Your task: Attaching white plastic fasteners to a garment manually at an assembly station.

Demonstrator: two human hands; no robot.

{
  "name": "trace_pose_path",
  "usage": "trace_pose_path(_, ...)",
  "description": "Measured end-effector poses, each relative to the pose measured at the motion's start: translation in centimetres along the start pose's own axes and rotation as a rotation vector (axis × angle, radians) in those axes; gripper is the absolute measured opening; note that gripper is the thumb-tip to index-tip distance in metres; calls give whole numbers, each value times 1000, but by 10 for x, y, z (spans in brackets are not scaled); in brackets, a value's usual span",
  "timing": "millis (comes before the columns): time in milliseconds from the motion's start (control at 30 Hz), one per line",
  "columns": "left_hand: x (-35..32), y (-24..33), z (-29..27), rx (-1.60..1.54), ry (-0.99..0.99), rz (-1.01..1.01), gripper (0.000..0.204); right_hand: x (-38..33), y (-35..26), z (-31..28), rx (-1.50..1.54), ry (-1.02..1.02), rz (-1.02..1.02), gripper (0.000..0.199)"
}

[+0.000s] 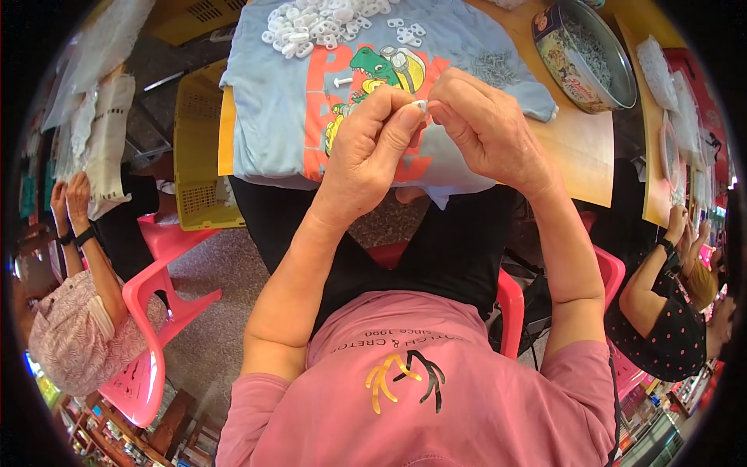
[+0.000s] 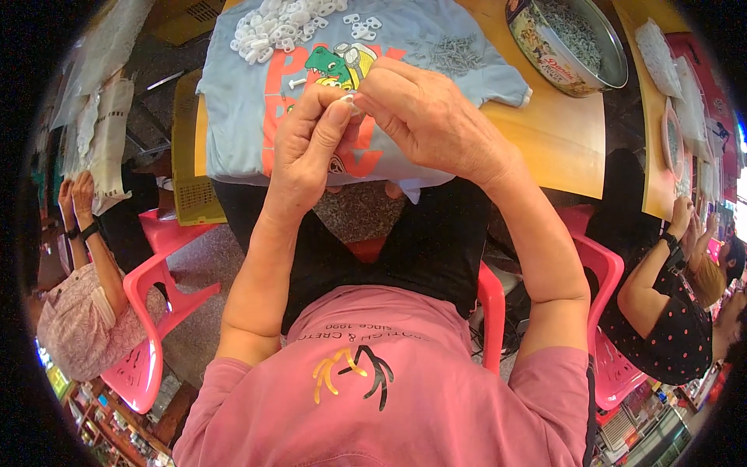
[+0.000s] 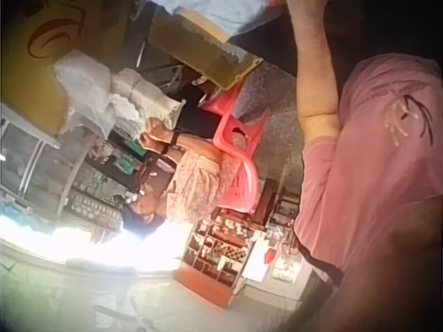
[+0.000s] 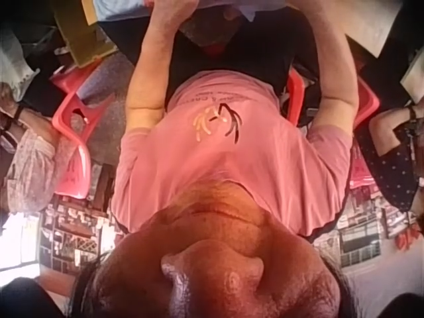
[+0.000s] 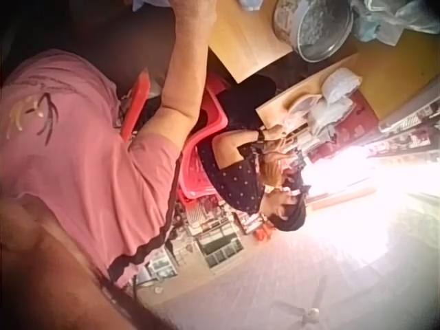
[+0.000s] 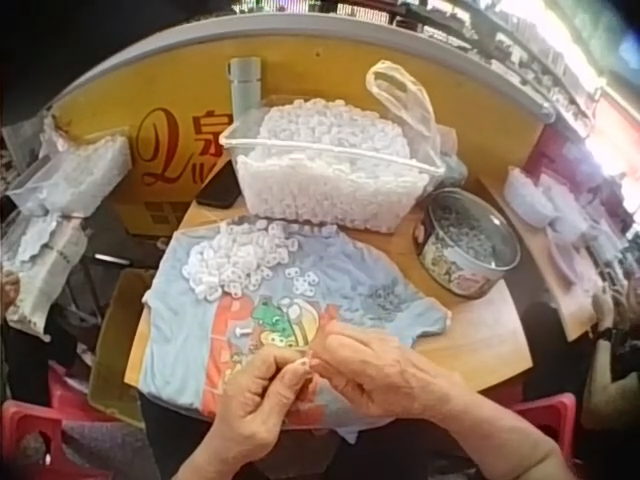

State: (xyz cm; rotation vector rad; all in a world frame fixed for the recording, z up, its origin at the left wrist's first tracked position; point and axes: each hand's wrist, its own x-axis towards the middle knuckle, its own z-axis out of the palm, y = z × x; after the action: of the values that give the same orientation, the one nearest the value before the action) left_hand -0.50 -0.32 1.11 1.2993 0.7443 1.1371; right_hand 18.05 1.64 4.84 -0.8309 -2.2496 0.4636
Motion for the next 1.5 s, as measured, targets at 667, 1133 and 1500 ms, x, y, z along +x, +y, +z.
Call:
trace_pose_path(667, -2, -1, -5, -44, 8, -62, 13, -3, -3, 12, 98, 71, 126, 16)
trace_pose_path(1133, 0, -3, -1, -2, 12, -29, 13, 0, -3, -12, -66, -82, 51, 13)
trace_pose_path(1500, 0, 1, 1, 44, 19, -13, 11, -4, -1, 2, -7, 3, 28, 10)
